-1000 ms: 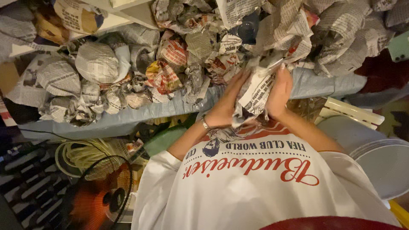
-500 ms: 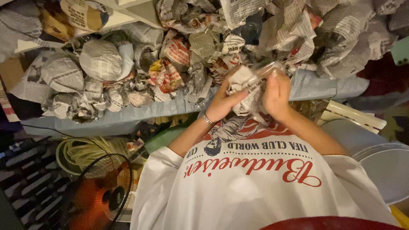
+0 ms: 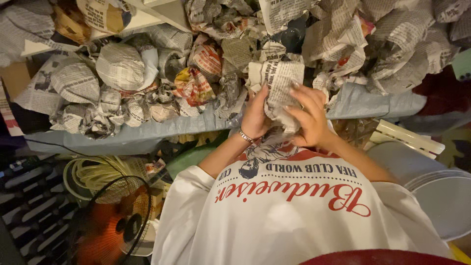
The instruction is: The person sits on the floor and wraps glass cups in sheets of newspaper, crumpling and folding the paper around each cup by hand and placing the wrapped cups on a low shelf with a pile of already wrapped cups.
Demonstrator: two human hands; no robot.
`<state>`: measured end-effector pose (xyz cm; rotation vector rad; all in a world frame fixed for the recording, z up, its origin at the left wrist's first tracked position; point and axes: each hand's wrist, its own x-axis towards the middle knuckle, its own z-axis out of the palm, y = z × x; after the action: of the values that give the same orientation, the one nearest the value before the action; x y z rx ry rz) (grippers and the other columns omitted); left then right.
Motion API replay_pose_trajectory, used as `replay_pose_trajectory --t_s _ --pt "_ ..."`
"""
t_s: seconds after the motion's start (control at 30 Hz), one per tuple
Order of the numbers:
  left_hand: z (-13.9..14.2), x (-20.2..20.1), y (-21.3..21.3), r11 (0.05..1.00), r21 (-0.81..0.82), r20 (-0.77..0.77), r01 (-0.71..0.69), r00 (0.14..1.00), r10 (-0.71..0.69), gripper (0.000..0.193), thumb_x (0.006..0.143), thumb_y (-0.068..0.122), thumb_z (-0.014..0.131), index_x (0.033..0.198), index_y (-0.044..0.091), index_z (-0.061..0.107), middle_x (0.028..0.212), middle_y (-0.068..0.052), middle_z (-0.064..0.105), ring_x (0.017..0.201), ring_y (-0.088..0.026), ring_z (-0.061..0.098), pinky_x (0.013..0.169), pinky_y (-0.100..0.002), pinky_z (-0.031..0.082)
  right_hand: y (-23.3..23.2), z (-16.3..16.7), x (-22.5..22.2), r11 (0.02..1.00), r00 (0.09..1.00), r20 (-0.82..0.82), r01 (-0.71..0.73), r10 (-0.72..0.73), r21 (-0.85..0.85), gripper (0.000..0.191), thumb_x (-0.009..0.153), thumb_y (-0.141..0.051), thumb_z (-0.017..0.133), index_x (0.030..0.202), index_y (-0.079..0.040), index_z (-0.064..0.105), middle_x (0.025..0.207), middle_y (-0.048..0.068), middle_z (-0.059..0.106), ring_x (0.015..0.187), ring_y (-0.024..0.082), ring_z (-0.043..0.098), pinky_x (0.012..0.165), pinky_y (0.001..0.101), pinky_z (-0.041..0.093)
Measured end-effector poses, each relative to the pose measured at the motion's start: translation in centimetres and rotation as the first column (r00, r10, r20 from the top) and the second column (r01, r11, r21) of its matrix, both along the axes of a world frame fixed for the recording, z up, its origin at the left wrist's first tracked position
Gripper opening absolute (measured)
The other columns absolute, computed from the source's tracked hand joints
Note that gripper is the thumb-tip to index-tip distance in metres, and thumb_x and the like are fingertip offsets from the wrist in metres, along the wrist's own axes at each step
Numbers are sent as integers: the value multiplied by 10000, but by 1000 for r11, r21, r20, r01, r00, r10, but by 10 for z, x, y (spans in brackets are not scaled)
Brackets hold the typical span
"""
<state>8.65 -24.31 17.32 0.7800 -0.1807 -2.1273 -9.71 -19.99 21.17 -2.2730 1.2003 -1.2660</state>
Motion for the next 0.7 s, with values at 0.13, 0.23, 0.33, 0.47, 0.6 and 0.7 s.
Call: replay_pose_trajectory --t_s 0.13,0.23,0.33,0.47,0.6,0.7 --pt "9 -2 -5 1000 -5 25 -24 999 24 422 1111 373 518 1355 35 579 1261 -106 675 1117 -219 664 991 -394 525 1 2 -4 982 988 4 -151 152 110 823 1020 -733 286 1350 -65 635 1460 162 584 1384 448 533 1109 555 374" --pt "15 2 -3 1000 0 4 -27 1000 27 489 1087 453 475 1323 40 589 1244 -119 683 1105 -220 681 979 -371 537 2 7 -3 984 976 -142 -149 162 101 854 1015 -730 275 1367 -47 649 1507 157 559 1432 434 492 1144 600 341" --pt "20 0 -2 998 53 -56 -32 998 35 486 1101 468 455 1318 53 586 1213 -113 679 1069 -231 682 959 -382 539 0 12 1 993 922 -370 -112 112 21 797 982 -746 379 1337 -109 701 1461 117 599 1394 378 500 1113 600 329" --pt "22 -3 -4 1000 20 -52 -10 999 11 459 1094 442 488 1317 53 587 1192 -101 685 1047 -210 686 939 -377 548 -6 18 5 990 949 -309 -97 62 -100 695 1008 -713 403 1323 -189 733 1401 136 609 1359 377 508 1049 534 370" --pt "13 -5 0 1000 -18 -69 17 997 -18 383 1132 369 547 1308 31 584 1166 -98 675 1022 -197 675 904 -372 548 -11 19 7 956 947 -318 -54 -43 -290 639 1023 -702 432 1253 -212 771 1300 96 659 1232 348 599 976 485 389" --pt "-1 -7 3 992 -124 4 10 1000 -10 420 1148 337 569 1348 -32 559 1223 -126 650 1055 -195 641 901 -365 530 -14 18 3 960 958 -275 0 -80 -279 609 1057 -639 426 1151 -145 768 1254 109 682 1175 350 641 963 494 417"
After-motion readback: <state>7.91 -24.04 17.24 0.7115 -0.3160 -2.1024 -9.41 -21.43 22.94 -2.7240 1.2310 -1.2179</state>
